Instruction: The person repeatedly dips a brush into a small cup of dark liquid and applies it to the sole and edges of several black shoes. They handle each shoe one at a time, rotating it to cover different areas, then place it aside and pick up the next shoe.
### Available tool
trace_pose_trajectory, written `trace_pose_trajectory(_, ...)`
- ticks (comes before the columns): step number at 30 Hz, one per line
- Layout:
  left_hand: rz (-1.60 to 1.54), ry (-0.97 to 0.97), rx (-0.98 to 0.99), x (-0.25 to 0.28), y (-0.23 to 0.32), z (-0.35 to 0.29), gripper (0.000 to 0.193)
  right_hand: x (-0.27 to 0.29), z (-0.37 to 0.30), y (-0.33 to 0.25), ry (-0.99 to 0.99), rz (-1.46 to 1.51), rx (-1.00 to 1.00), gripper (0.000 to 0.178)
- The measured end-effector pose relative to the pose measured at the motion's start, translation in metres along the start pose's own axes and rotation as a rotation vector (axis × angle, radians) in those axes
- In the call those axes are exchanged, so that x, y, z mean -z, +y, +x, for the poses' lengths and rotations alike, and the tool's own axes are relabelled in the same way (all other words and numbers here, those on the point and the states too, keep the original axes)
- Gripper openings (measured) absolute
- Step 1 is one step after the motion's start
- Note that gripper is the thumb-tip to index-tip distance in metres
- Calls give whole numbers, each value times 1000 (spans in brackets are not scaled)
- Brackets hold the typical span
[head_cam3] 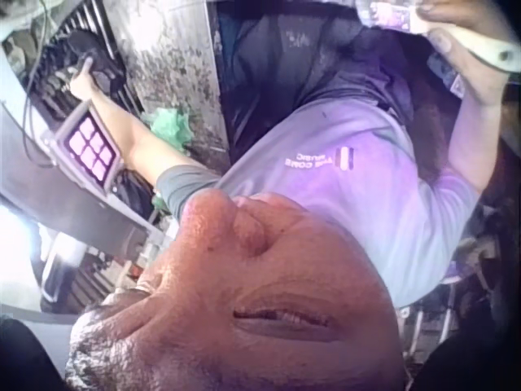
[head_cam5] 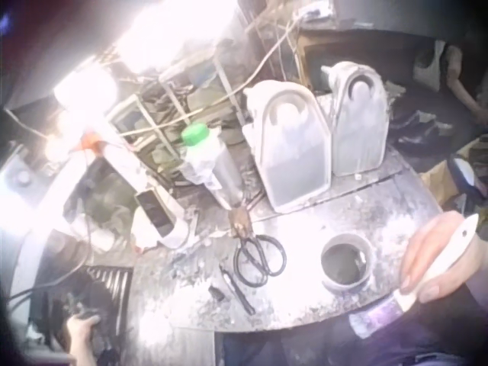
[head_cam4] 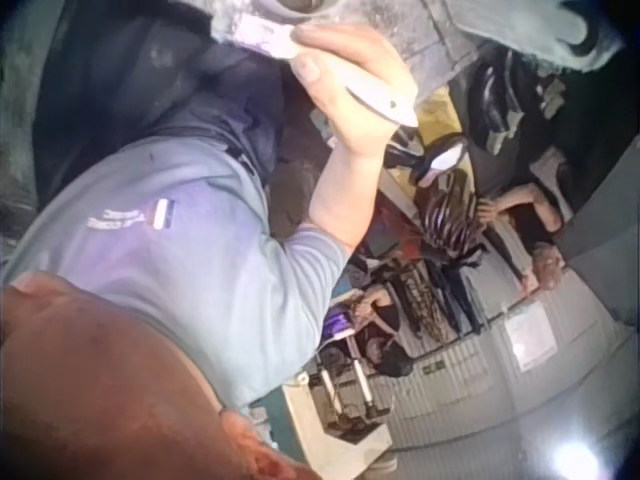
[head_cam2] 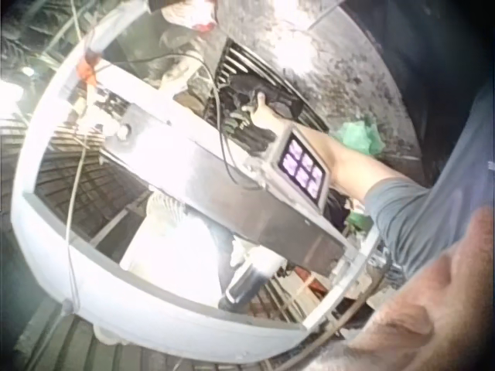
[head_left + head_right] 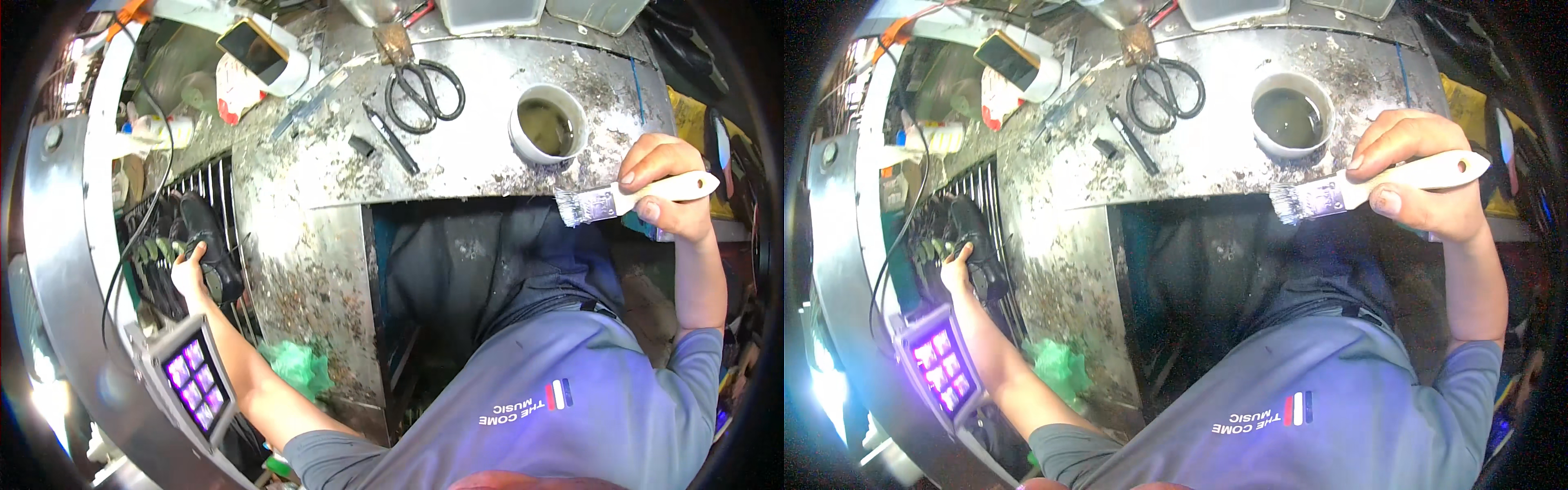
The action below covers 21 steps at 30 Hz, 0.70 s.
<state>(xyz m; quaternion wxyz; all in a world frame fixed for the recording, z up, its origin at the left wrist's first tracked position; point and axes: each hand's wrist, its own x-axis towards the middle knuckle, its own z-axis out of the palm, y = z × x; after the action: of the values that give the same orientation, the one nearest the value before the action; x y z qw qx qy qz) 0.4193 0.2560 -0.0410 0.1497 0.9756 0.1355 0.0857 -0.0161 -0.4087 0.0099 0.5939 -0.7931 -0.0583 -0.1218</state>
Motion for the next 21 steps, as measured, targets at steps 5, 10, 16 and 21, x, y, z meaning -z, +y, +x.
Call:
trace_pose_trajectory(5, 49, 156, -136, -32, -48, 55, 78, -2, 9, 8, 10, -42, -60, 26)
trace_pose_trajectory(10, 96, 170, -164, -52, -37, 48, 78, -13, 12, 15, 26, 58, -57, 24)
trace_pose_trajectory(16, 111, 302, -276, -41, -7, -26, 63, -1, -23, 16, 217, 125, -190, 29)
trace_pose_trajectory(21, -278, 100, -418, -16, 16, -135, 49, 73, -84, 46, 629, 2, -197, 28)
